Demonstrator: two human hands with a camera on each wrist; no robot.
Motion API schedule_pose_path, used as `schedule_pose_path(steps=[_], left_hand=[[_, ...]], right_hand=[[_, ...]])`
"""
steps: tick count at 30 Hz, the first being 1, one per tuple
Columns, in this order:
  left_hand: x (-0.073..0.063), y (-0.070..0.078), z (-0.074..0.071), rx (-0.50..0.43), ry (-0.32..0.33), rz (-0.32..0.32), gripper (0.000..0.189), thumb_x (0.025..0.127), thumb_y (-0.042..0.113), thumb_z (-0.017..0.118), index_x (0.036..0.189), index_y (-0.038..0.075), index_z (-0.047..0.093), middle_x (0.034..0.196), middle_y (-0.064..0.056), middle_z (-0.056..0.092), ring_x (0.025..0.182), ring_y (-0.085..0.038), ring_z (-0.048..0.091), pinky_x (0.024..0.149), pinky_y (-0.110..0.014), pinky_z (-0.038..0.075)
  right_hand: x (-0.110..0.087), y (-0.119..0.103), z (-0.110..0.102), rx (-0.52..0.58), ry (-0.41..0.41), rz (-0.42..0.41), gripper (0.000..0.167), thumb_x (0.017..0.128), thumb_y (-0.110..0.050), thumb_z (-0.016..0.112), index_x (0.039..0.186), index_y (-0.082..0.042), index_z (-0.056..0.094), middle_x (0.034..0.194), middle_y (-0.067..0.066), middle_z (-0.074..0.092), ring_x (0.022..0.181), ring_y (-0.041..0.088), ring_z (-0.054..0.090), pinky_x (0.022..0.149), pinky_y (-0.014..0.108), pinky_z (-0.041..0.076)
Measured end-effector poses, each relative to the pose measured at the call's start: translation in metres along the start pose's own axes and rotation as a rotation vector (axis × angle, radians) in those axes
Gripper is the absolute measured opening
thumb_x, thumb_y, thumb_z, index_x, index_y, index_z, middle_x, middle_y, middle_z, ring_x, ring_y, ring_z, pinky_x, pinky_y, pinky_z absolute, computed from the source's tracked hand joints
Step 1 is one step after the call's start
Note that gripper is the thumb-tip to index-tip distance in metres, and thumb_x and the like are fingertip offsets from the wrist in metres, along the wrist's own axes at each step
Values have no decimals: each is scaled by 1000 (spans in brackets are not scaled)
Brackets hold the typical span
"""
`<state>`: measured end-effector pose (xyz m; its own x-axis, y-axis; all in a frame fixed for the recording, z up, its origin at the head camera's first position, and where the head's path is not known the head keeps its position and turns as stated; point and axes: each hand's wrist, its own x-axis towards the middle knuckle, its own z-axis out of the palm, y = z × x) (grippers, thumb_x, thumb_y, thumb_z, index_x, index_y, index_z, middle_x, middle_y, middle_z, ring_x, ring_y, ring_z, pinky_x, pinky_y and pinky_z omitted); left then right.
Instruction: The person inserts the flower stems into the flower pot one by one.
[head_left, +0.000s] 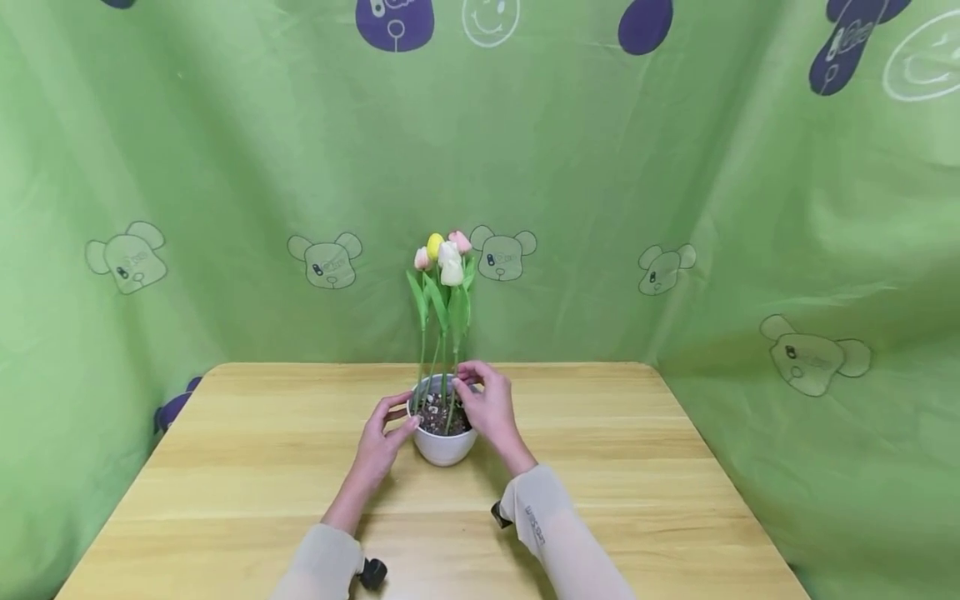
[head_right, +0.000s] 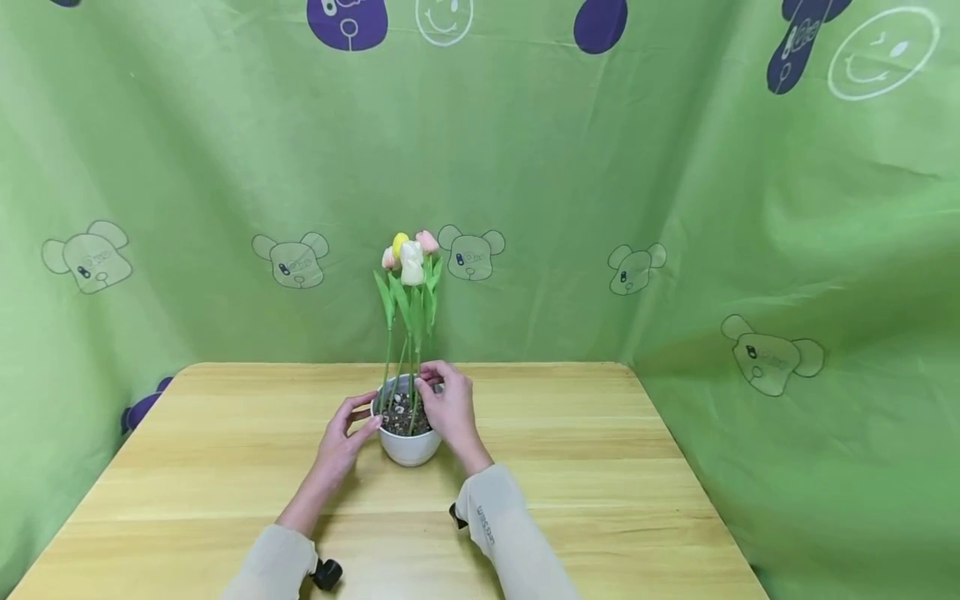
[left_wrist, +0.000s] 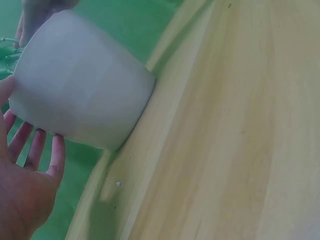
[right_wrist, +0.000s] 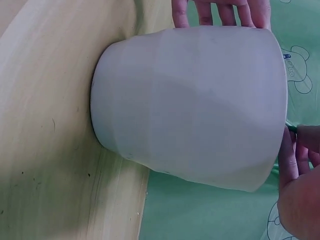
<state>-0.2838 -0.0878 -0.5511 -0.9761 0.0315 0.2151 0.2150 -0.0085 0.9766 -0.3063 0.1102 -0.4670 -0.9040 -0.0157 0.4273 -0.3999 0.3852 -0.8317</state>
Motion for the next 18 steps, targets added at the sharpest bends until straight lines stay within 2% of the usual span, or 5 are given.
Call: schedule_pose_path(steps=[6, 13, 18], left_hand=[[-1, -1, -1, 3, -11, -2, 50, 96, 20, 74, 142, 12, 57, 151, -11, 54, 132, -35, 53, 105, -35, 53], [0, 2, -1, 7, 0, -2, 50, 95, 21, 75, 141, 13, 58, 150, -10, 55, 132, -34, 54, 105, -37, 53], [0, 2, -2, 4, 2, -3, 50, 95, 20, 75, 141, 13, 58, 149, -11, 55, 131, -35, 54, 104, -36, 53]], right_hand=[[-1, 6, 2, -7, 3, 17, 20, 91, 2, 73, 110, 4, 71, 101, 15, 74, 94, 29, 71, 90, 45, 62], [1, 7, 2, -4, 1, 2, 20, 91, 2, 73, 110, 7, 70, 100, 17, 74, 93, 30, 71, 89, 48, 62], [2, 5, 3, -19, -10, 5, 19, 91, 1, 74, 110, 4, 72, 100, 15, 74, 92, 28, 71, 88, 43, 63]])
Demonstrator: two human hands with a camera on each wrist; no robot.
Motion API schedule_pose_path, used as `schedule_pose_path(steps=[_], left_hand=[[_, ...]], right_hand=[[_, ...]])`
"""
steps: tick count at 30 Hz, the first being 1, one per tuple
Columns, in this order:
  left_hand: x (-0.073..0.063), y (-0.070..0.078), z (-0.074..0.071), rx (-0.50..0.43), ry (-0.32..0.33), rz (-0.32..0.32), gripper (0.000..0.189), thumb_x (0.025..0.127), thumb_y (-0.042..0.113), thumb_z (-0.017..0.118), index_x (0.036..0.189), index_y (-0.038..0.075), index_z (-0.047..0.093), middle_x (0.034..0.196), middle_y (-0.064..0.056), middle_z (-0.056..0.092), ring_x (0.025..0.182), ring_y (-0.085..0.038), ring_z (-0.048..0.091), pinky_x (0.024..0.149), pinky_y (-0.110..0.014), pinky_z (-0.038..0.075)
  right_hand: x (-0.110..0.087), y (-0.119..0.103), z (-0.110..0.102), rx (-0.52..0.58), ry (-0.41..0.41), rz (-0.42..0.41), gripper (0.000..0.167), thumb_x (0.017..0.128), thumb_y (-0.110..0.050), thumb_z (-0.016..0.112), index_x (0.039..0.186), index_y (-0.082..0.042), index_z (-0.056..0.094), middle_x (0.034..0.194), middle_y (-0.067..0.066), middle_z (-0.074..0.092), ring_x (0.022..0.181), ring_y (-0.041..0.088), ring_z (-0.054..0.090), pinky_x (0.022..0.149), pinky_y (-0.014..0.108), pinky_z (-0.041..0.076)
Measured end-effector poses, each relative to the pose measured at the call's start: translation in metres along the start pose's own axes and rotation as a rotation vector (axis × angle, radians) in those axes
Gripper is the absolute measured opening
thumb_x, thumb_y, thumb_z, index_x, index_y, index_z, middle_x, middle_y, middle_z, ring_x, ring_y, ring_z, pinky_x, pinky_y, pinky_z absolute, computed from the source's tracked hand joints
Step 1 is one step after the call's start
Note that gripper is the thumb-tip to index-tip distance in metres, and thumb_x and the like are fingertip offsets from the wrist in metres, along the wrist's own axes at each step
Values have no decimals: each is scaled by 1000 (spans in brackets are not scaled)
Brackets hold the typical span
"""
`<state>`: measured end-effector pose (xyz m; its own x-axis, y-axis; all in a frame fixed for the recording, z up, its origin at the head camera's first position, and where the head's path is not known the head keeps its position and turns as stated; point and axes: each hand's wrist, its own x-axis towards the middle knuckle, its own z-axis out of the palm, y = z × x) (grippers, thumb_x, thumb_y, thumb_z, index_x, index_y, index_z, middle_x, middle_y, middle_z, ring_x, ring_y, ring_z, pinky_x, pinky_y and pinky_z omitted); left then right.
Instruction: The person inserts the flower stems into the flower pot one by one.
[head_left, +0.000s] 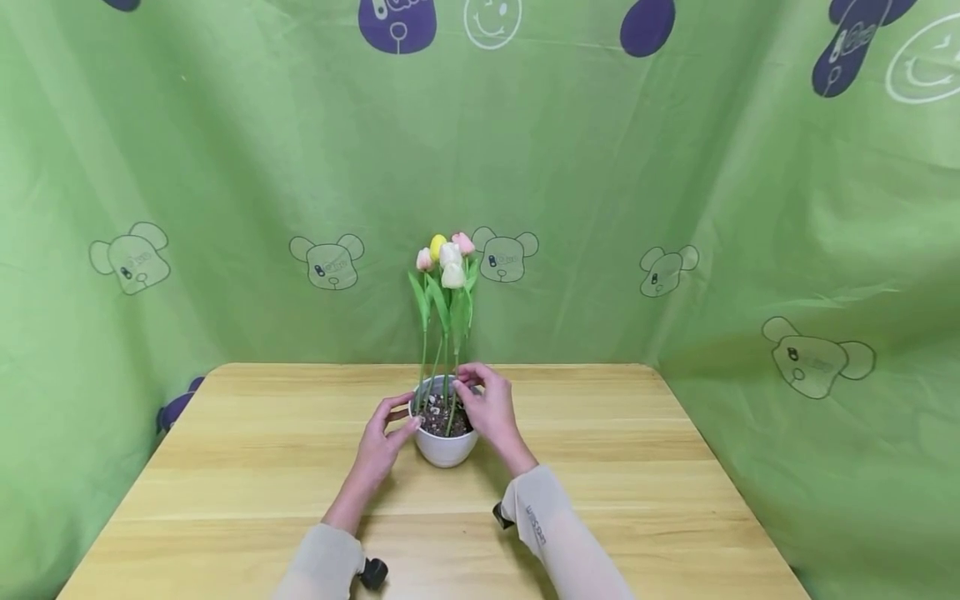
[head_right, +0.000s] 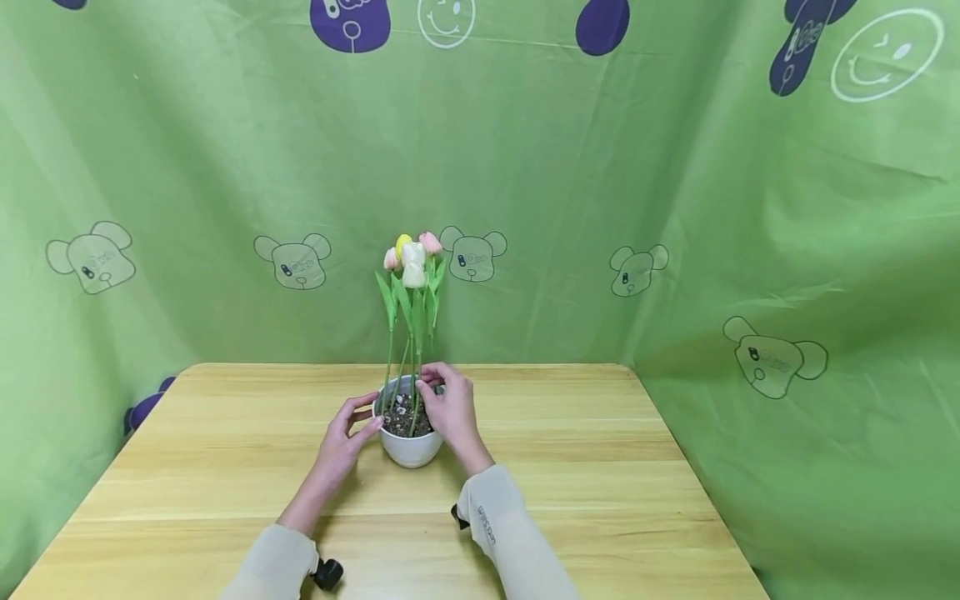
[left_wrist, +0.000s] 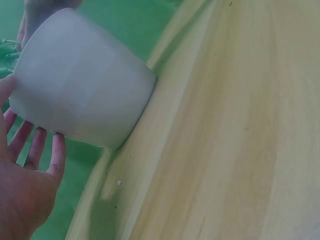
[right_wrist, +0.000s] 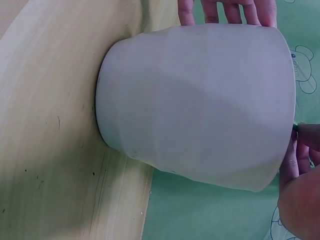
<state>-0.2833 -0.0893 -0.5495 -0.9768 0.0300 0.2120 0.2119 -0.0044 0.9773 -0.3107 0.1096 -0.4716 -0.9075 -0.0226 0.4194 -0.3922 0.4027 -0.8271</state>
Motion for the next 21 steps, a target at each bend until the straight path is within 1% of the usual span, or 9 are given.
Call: schedule_pose_path(steps=[3, 6, 13, 21], left_hand=[[0, 0, 0, -9, 2, -1, 50, 94, 20, 76, 141, 13, 59, 149, -10, 55, 131, -34, 54, 102, -33, 54], [0, 1, 1, -14, 7, -3, 50, 94, 19, 76, 140, 13, 60, 149, -9, 56, 130, -34, 55, 101, -32, 55], [-1, 3, 1, -14, 12, -14, 50, 93, 18, 77, 140, 13, 60, 148, -9, 56, 130, -34, 55, 101, -34, 55], [-1, 2, 0, -16, 3, -11, 50, 93, 20, 77, 140, 13, 60, 149, -10, 56, 131, -35, 55, 103, -38, 55]], right_hand=[[0, 0, 0, -15, -2, -7, 18, 91, -1, 75, 108, 2, 72, 99, 14, 75, 91, 26, 71, 86, 39, 63], [1, -1, 0, -23, -5, -7, 17, 91, -2, 75, 108, 0, 73, 99, 13, 75, 91, 25, 71, 86, 38, 63], [2, 0, 1, -12, -15, 41, 21, 92, -2, 74, 112, 1, 72, 101, 13, 75, 95, 27, 70, 90, 40, 62], [1, -3, 5, -16, -24, 34, 19, 92, -4, 75, 111, -1, 74, 101, 13, 76, 92, 25, 71, 85, 34, 63]])
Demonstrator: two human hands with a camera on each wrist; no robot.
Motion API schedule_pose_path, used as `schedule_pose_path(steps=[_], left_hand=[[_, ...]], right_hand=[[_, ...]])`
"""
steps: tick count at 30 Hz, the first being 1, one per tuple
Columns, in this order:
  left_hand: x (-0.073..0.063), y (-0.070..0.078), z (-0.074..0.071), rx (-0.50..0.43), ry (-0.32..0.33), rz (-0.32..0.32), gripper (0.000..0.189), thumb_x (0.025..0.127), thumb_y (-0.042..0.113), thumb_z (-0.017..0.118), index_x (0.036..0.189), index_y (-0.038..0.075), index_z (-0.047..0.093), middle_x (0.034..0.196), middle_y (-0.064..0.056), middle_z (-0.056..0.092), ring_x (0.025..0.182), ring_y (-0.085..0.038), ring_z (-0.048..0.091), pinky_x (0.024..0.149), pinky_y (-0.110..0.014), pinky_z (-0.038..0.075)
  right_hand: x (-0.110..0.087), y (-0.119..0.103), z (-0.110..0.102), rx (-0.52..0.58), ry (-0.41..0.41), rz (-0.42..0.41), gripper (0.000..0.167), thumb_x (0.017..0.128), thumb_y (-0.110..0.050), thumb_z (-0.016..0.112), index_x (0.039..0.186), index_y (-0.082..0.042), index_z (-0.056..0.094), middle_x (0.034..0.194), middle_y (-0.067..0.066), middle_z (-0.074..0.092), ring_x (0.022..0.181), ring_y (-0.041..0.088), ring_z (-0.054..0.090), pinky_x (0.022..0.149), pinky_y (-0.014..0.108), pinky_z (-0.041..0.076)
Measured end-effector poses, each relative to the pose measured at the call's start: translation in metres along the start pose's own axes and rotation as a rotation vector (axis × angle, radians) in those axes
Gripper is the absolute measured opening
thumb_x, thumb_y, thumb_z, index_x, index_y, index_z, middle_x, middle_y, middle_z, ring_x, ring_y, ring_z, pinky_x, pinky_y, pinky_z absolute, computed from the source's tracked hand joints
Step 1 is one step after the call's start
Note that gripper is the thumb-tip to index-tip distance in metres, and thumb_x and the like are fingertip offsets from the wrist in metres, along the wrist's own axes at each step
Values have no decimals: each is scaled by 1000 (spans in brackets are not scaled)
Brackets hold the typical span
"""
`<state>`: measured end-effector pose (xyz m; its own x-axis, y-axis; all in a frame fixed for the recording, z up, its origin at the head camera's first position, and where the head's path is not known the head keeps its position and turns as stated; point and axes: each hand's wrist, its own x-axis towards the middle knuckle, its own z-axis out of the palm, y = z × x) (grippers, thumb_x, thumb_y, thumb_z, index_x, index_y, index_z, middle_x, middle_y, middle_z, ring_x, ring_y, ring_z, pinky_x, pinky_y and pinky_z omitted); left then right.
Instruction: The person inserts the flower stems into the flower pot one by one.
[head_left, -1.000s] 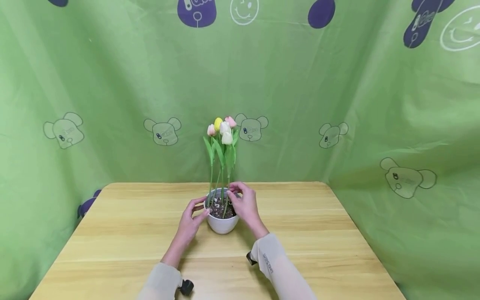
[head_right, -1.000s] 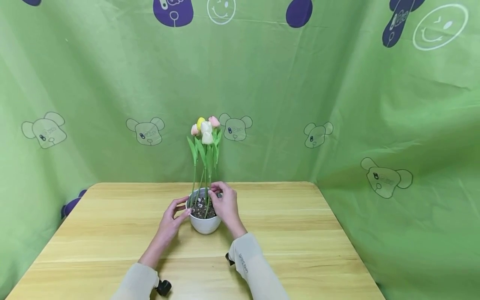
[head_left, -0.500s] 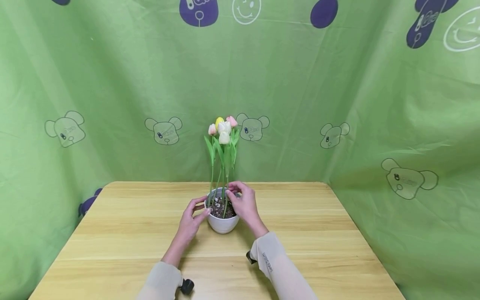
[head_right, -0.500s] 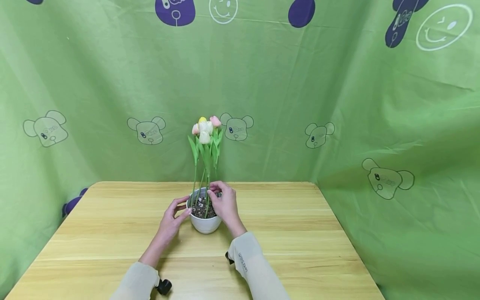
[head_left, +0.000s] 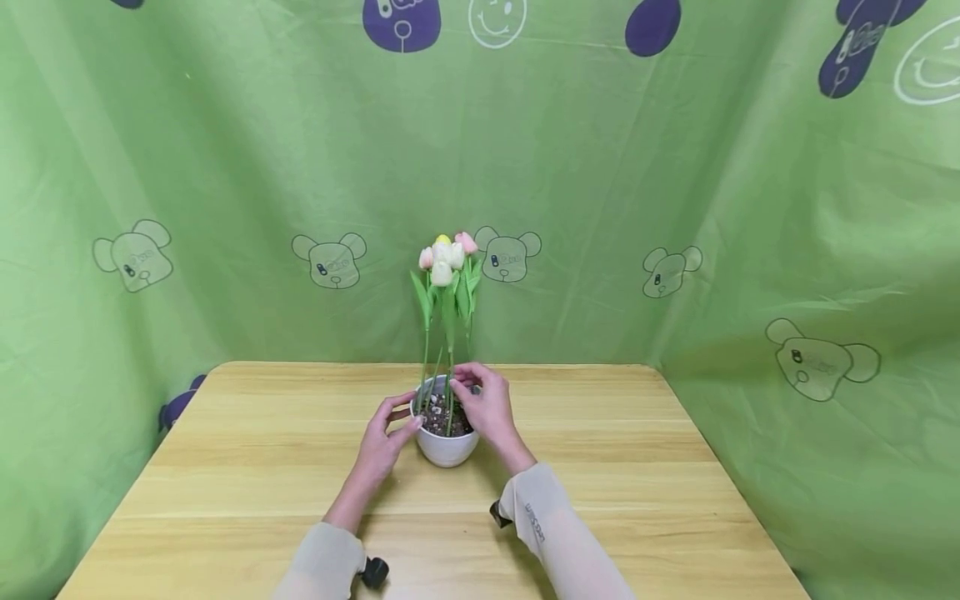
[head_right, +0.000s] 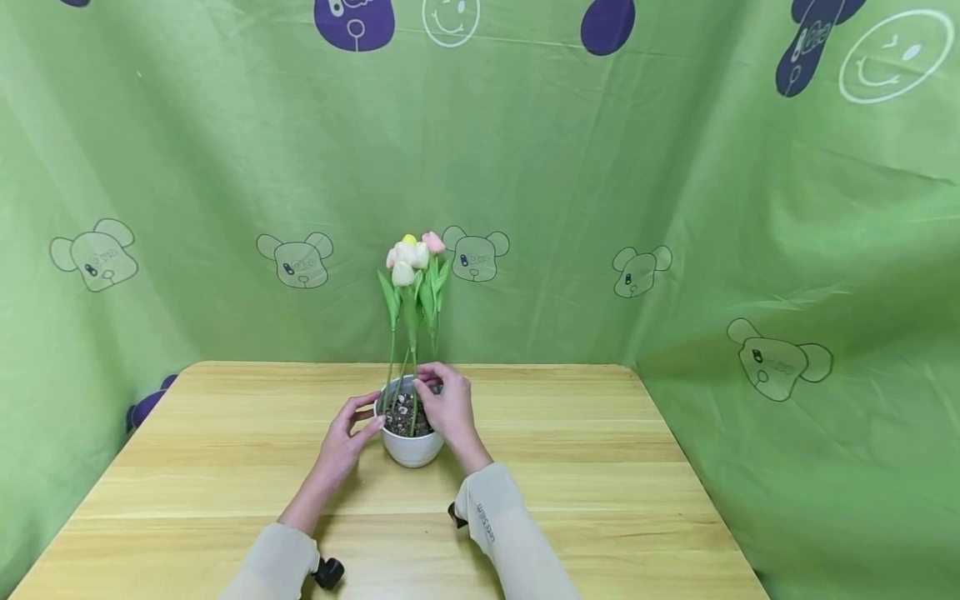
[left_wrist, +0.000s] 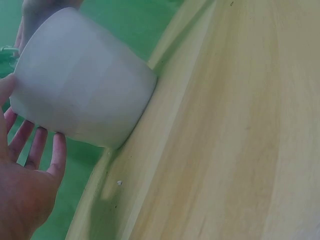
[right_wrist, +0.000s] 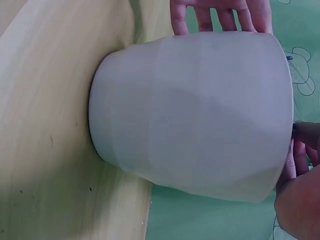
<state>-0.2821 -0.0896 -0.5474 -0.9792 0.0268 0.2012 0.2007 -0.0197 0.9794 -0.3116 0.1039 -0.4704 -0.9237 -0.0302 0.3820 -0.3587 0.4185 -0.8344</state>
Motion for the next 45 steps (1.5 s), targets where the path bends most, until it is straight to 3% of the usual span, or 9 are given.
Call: schedule_pose_path(steps=[10, 17, 30, 45], left_hand=[[1, 0, 0, 1, -11, 2, 51, 93, 22, 77, 141, 14, 60, 150, -8, 56, 131, -35, 54, 107, -44, 53], [1, 0, 0, 5, -10, 5, 51, 94, 21, 76, 141, 13, 59, 149, -10, 55, 131, -35, 54, 104, -38, 54], [1, -1, 0, 3, -10, 8, 50, 94, 21, 76, 141, 14, 59, 149, -10, 56, 131, -35, 54, 103, -37, 54], [2, -3, -1, 3, -10, 11, 51, 95, 21, 75, 142, 14, 59, 149, -11, 55, 131, -35, 54, 102, -34, 54]], right_hand=[[-2, 3, 3, 41, 13, 20, 21, 92, -4, 75, 113, 0, 73, 102, 13, 75, 89, 22, 70, 77, 24, 62], [-2, 1, 1, 124, 13, 44, 21, 93, -1, 73, 114, 3, 72, 103, 18, 74, 88, 23, 69, 71, 24, 64], [-1, 5, 1, 163, 34, 51, 21, 92, 0, 73, 112, 5, 71, 102, 20, 73, 86, 22, 67, 70, 22, 63], [-2, 7, -6, 158, -12, 71, 28, 92, -4, 75, 119, 2, 70, 104, 17, 73, 88, 22, 68, 74, 23, 64]])
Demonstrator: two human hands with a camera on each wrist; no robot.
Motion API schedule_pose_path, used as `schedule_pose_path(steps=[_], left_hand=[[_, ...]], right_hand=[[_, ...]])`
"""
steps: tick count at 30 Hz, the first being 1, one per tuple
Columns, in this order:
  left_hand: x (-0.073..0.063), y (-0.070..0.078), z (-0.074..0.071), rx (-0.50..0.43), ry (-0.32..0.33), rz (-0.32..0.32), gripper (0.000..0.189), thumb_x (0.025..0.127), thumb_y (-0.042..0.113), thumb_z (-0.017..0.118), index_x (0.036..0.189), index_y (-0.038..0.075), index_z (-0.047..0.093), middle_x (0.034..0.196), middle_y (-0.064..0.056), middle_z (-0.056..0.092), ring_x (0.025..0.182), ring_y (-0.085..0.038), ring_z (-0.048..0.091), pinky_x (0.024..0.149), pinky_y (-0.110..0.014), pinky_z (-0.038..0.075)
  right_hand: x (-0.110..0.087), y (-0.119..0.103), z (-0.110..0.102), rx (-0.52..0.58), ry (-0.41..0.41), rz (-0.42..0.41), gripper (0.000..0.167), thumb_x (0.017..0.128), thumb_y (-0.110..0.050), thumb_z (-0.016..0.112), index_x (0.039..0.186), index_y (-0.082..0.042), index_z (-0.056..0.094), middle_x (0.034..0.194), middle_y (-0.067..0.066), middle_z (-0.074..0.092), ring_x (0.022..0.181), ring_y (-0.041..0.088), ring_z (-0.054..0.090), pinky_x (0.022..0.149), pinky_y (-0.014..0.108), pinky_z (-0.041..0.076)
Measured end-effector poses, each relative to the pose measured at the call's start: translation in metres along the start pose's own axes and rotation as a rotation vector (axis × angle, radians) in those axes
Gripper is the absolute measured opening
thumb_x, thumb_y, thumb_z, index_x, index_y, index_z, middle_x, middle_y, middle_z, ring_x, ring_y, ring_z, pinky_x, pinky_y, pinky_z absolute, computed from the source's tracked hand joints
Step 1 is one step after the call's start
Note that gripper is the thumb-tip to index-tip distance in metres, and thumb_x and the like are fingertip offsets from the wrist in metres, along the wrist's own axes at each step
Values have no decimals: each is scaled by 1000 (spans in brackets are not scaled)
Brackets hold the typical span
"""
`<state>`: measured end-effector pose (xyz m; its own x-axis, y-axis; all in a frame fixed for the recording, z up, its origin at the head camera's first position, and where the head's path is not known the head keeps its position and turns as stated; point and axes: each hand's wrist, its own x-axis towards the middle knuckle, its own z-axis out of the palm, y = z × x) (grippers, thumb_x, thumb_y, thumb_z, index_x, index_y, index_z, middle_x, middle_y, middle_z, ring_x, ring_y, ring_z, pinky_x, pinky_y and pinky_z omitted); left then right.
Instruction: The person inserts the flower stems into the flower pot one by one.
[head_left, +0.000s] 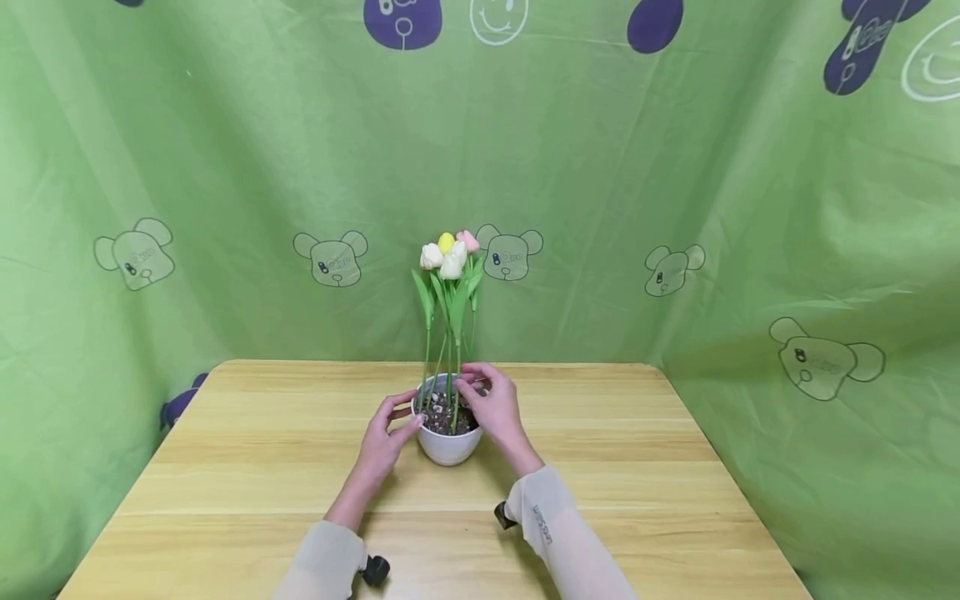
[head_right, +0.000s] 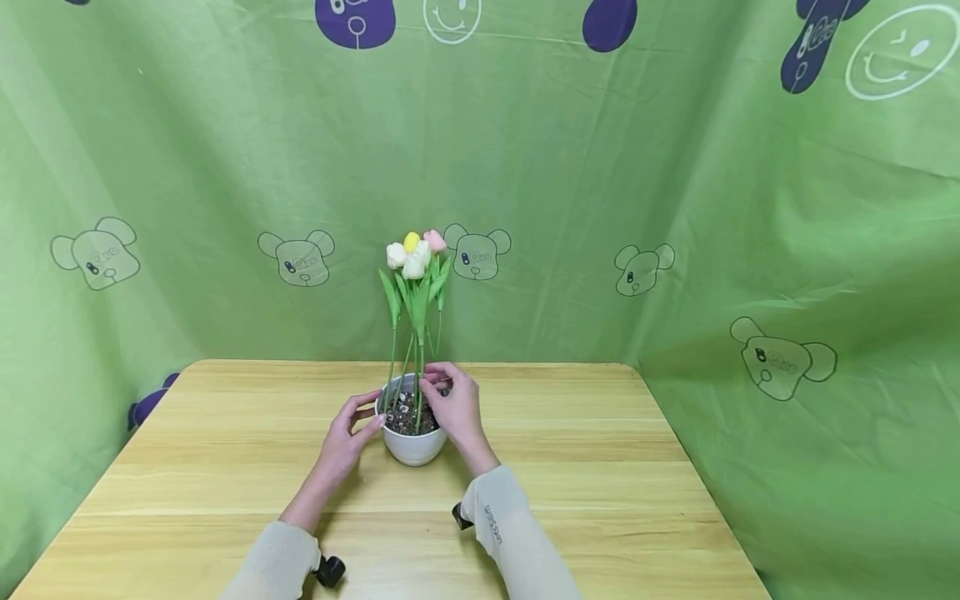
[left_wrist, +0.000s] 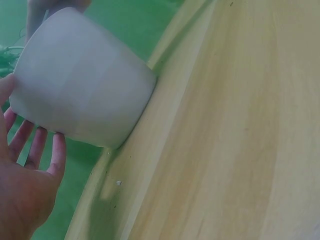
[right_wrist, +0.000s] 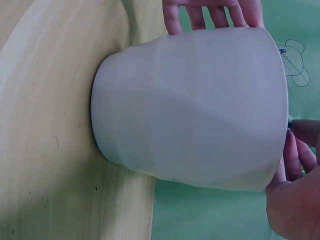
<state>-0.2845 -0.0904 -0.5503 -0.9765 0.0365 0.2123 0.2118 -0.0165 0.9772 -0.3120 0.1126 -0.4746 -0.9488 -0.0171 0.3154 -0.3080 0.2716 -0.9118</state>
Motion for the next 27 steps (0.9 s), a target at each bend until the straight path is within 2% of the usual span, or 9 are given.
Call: schedule_pose_path(steps=[6, 13, 17, 21, 24, 27], left_hand=[[-1, 0, 0, -6, -1, -5, 50, 94, 20, 76, 141, 14, 59, 149, -10, 55, 131, -35, 54, 103, -34, 54], [-1, 1, 0, -5, 3, -6, 50, 94, 19, 76, 141, 14, 59, 149, -11, 55, 131, -35, 54, 102, -34, 54], [-1, 2, -1, -4, 7, -4, 50, 94, 18, 76, 141, 13, 59, 148, -11, 55, 130, -35, 54, 101, -32, 55], [-2, 3, -2, 6, 5, -2, 50, 94, 18, 75, 141, 14, 59, 148, -12, 55, 130, -35, 55, 103, -36, 55], [-2, 3, -3, 42, -18, 8, 49, 97, 20, 72, 144, 15, 57, 151, -11, 54, 132, -35, 54, 107, -42, 54], [-3, 5, -9, 101, -69, 30, 49, 102, 22, 67, 148, 17, 53, 154, -10, 52, 135, -34, 54, 111, -47, 52]], right_hand=[[-1, 1, -4, -9, 5, -3, 27, 92, -3, 75, 118, 0, 72, 104, 16, 73, 88, 22, 68, 73, 22, 63], [-2, 2, -5, 45, -2, -1, 29, 92, 0, 74, 121, 3, 70, 108, 23, 71, 91, 31, 69, 79, 43, 66], [-3, 3, -7, 47, -3, -3, 28, 92, -2, 75, 119, 0, 71, 106, 20, 72, 87, 24, 69, 77, 36, 66], [-4, 3, -11, -6, 3, -25, 27, 92, -3, 75, 119, -1, 71, 105, 16, 73, 89, 22, 69, 77, 28, 64], [-6, 3, -17, -69, -3, -48, 28, 92, -3, 74, 120, -3, 72, 105, 13, 74, 92, 24, 69, 79, 27, 63], [-8, 4, -26, -116, -20, -58, 29, 92, -3, 74, 122, -4, 71, 105, 12, 74, 96, 25, 68, 78, 27, 63]])
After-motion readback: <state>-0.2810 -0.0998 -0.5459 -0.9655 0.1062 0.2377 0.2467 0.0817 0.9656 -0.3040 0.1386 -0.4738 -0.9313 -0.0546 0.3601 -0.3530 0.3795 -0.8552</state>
